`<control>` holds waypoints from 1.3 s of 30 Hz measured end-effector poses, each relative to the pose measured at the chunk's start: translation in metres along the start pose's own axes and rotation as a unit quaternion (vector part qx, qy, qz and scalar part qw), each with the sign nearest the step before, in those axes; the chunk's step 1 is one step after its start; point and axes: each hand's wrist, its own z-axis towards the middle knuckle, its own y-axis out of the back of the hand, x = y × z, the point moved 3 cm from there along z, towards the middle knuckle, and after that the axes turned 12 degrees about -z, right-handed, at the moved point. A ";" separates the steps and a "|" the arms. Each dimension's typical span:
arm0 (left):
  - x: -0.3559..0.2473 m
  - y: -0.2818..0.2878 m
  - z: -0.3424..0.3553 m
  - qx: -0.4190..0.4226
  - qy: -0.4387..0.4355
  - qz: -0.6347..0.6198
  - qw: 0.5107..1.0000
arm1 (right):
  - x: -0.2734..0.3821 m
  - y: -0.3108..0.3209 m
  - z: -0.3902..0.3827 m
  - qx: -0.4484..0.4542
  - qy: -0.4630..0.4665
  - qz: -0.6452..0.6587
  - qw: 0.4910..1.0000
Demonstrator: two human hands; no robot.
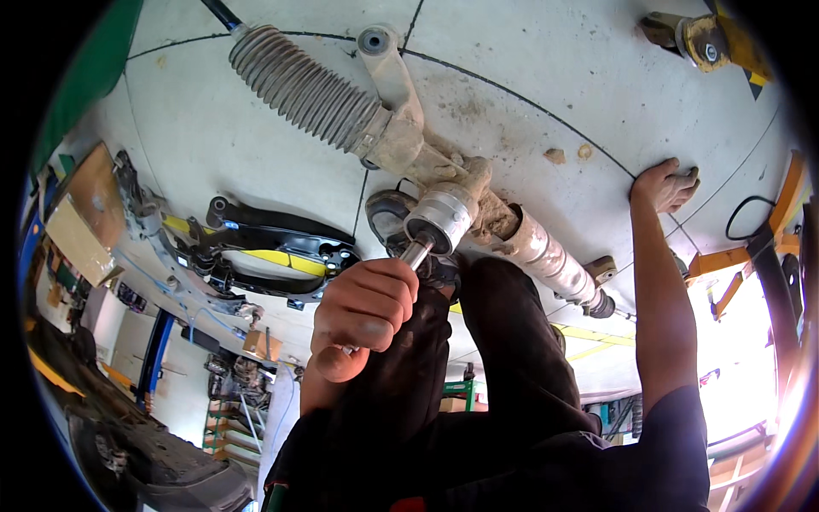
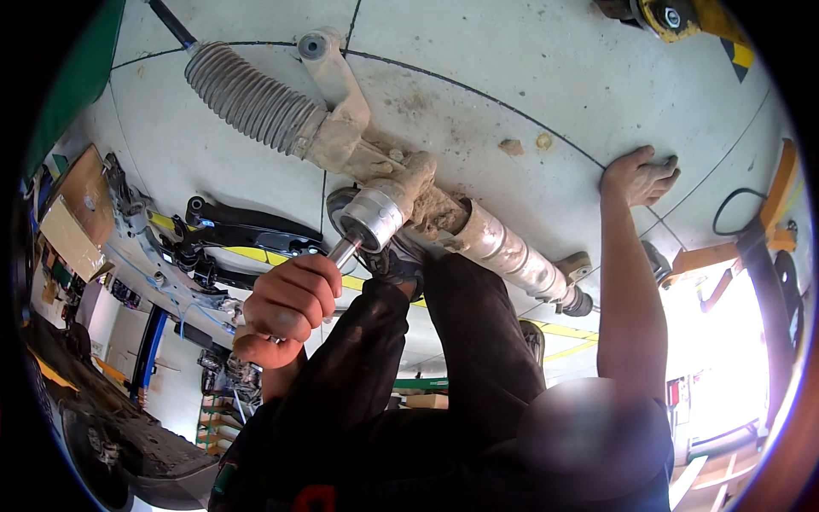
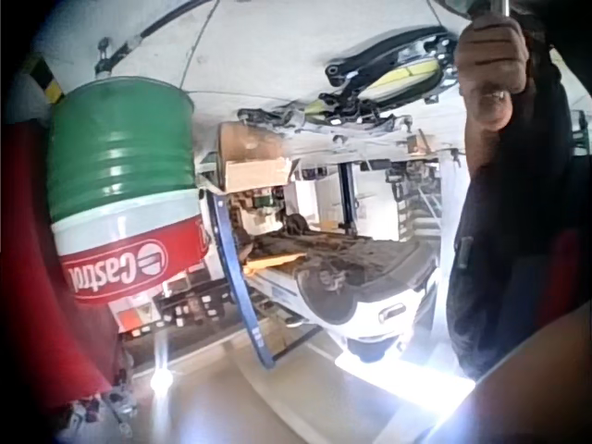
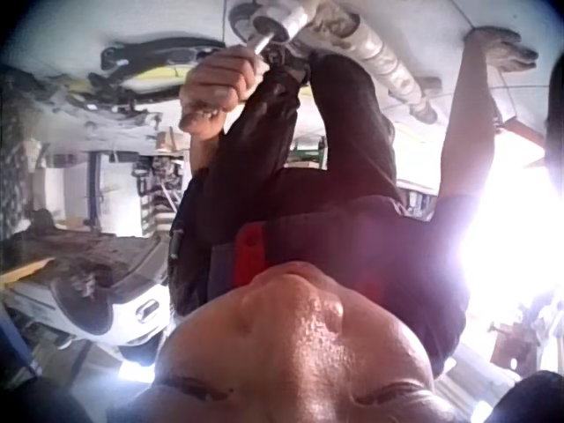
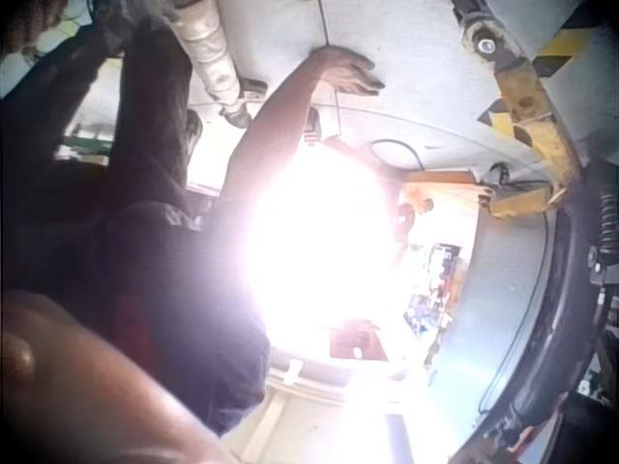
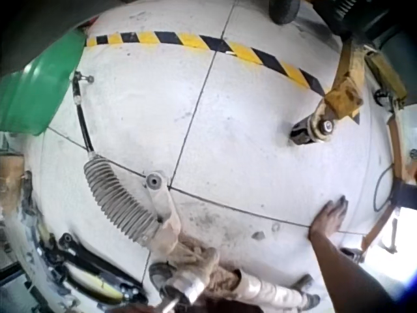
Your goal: The person uses a socket wrench to loosen a bolt on a car steering rack assembly. After removing the bolt, the person inspects the assembly and repositions it on the workshop floor.
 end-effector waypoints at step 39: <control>-0.042 0.015 -0.056 -0.207 0.073 0.389 0.895 | -0.017 -0.019 0.005 -0.067 0.001 0.036 0.997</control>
